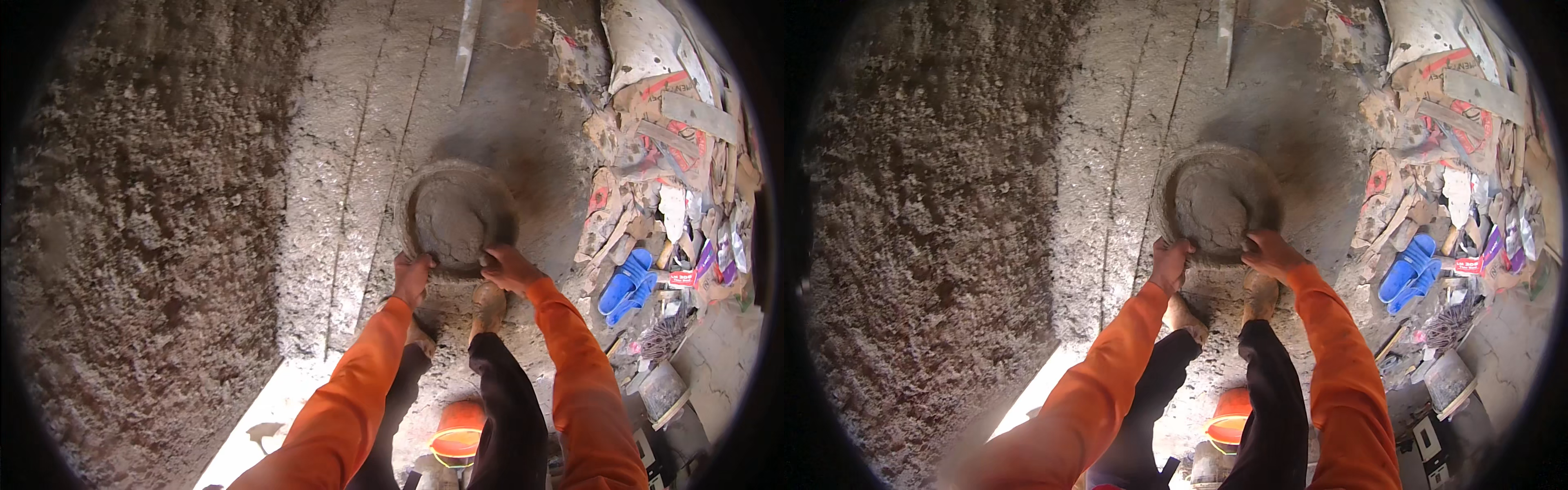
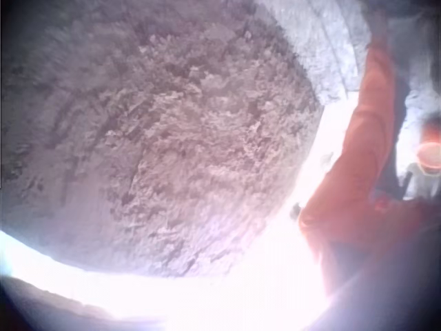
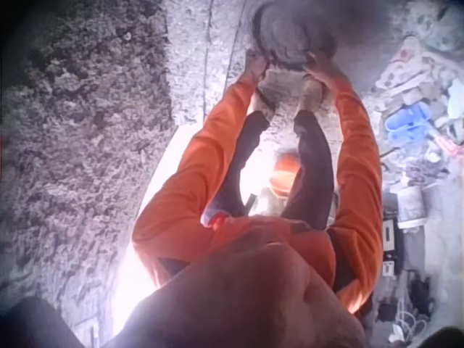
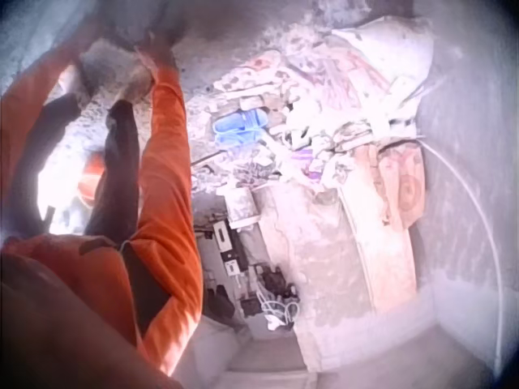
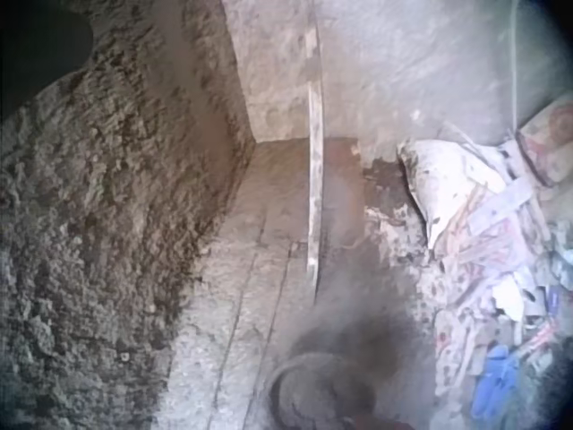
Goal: The person applies cement mixture to a wall using a trowel, scooping the material from a small bucket held in their hand.
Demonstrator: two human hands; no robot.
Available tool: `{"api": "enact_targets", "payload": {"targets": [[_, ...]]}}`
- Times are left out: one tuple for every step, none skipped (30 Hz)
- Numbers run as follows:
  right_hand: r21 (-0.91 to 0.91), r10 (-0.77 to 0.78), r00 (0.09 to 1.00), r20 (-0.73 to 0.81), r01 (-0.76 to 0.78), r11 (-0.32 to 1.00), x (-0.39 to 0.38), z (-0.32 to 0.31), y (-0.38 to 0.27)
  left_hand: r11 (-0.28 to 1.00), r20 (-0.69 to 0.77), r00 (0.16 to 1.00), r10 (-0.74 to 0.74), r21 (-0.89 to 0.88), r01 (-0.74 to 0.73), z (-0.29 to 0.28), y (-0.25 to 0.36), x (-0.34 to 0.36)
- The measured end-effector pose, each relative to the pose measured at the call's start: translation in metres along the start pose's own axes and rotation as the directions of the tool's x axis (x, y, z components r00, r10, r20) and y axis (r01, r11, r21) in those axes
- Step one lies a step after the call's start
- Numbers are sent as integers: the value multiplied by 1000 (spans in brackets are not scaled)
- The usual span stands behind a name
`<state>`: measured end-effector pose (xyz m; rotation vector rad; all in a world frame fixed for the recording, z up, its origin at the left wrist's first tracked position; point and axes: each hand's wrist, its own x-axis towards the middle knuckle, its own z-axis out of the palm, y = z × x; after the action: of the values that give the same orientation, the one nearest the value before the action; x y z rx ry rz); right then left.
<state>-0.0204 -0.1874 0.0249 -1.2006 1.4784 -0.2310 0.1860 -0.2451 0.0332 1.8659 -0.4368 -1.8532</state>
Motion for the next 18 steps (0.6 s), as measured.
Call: {"api": "enact_targets", "payload": {"targets": [[95, 37, 997, 68, -44, 995, -12, -8, -19, 999, -32, 1000, 0, 43, 1, -16, 0, -5], [243, 83, 986, 143, -117, 963, -29, -14, -34, 997, -53, 999, 7, 82, -2, -31, 1, -7], [378, 107, 969, 224, -188, 906, -48, -15, -49, 994, -91, 996, -4, 110, 14, -53, -5, -10], [546, 102, 963, 249, -227, 807, -69, -16, -66, 990, -126, 992, -9, 136, 27, -74, -8, -20], [611, 110, 962, 250, -244, 753, -90, -22, -73, 981, -109, 986, -129, 129, 142, -73, 6, -40], [660, 119, 961, 251, -259, 705, -111, -27, -84, 962, -100, 967, -234, 123, 245, -76, 21, -62], [706, 116, 963, 241, -256, 660, -130, -31, -103, 962, -161, 959, -234, 104, 252, -88, 26, -81], [751, 117, 972, 204, -233, 618, -150, -39, -125, 934, -84, 948, -307, 167, 317, -110, 32, -99], [791, 168, 978, 124, -199, 579, -168, -52, -164, 958, -109, 953, -283, 18, 286, -125, 30, -116], [881, 129, 992, 5, -65, 469, -186, -58, -184, 968, -139, 962, -234, -120, 218, -129, 36, -137], [890, 172, 977, -124, 33, 456, -195, -62, -200, 949, -167, 935, -312, -96, 299, -128, 63, -166], [885, 179, 957, -227, 127, 447, -200, -65, -228, 943, -159, 945, -286, -223, 248, -176, 29, -165], [871, 222, 912, -344, 222, 439, -203, -69, -245, 950, -123, 945, -302, -118, 288, -184, 46, -185], [883, 268, 879, -394, 280, 377, -196, -70, -267, 935, -1, 1000, -11, 354, 10, -227, 22, -194], [870, 355, 805, -475, 369, 328, -180, -68, -291, 642, 132, 952, 276, 712, -284, -252, 14, -207], [845, 441, 721, -534, 453, 283, -155, -64, -317, 636, 94, 959, 268, 730, -250, -274, 7, -221], [805, 530, 620, -579, 537, 251, -126, -64, -330, 631, 69, 964, 256, 744, -221, -281, 14, -237], [839, 563, 632, -533, 482, 252, -92, -68, -333, 542, 115, 944, 309, 794, -274, -283, 32, -253]]}}
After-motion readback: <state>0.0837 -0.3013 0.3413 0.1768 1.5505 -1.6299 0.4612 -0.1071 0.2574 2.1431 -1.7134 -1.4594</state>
